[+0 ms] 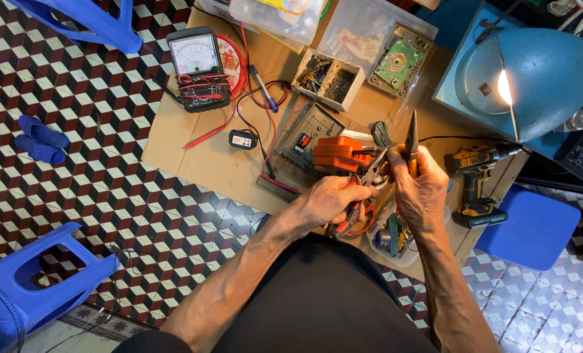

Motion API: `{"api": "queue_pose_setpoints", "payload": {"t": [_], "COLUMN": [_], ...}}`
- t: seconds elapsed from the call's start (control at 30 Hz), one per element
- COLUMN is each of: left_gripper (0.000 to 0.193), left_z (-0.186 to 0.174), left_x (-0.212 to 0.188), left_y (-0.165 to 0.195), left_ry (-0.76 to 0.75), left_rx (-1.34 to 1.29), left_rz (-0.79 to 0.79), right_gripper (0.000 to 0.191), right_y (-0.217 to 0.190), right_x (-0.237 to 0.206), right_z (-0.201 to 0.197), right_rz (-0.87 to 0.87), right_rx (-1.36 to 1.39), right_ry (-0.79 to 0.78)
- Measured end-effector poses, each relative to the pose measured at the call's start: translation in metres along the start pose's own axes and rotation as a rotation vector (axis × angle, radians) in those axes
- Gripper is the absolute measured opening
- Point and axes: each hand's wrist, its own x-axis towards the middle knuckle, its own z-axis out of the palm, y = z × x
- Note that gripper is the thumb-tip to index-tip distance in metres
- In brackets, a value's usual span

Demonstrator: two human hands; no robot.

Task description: The person uses pliers to strip and twist wires on an orange handheld device, then uses a heat gun to apply heat to the device and a small wooden box. The person plugs the device into a power strip and continues to manipulate the wires and components.

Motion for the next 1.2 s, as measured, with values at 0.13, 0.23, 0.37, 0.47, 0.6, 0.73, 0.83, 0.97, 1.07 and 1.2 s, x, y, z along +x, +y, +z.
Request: {"api": "queue_pose_setpoints", "payload": {"t": [0.13,0.23,0.37,0.47,0.6,0.73,0.83,0.97,1.07,1.2], "left_gripper": [0.044,0.047,0.053,0.055,0.054,0.054,0.056,0.057,0.057,0.056], "left_z": [-0.005,-0.012,-0.019,-0.022,-0.023,-0.018,-0.013,-0.003,0.007,0.023], "left_x": [-0.002,-0.002,0.001,0.003,0.002,-0.003,-0.007,-0.006,-0.004,-0.006], "left_y": [0.007,0.011,0.013,0.014,0.017,0.019,0.016,0.007,-0.001,-0.010], "left_ry": [-0.128,-0.190,-0.336,-0.350,-0.279,-0.290,-0.231,-0.131,-0.098,-0.078], "left_rx": [-0.061,-0.106,-0.219,-0.222,-0.150,-0.090,-0.048,-0.003,-0.076,-0.254], "left_rz": [-0.042,-0.133,-0.196,-0.238,-0.263,-0.186,-0.151,-0.144,-0.103,-0.048], "right_gripper": [0.012,0.013,0.012,0.011,0.011,0.012,0.012,0.012,0.012,0.011], "right_y": [0.000,0.001,0.003,0.004,0.005,0.005,0.005,0.005,0.004,0.003], "right_x": [-0.001,-0.001,-0.001,-0.001,-0.002,-0.002,-0.001,-0.001,-0.001,-0.001], "right_z": [-0.002,-0.004,-0.006,-0.006,-0.006,-0.006,-0.005,-0.005,-0.004,-0.003], "right_rz": [0.000,-0.001,-0.031,-0.061,-0.084,-0.100,-0.072,-0.063,-0.058,-0.033], "right_rx": [-0.028,-0.009,-0.011,-0.013,-0.045,-0.055,-0.049,-0.063,-0.039,-0.014], "right_ry": [0.006,-0.001,-0.020,-0.028,-0.023,-0.016,-0.011,-0.001,0.002,0.002]}}
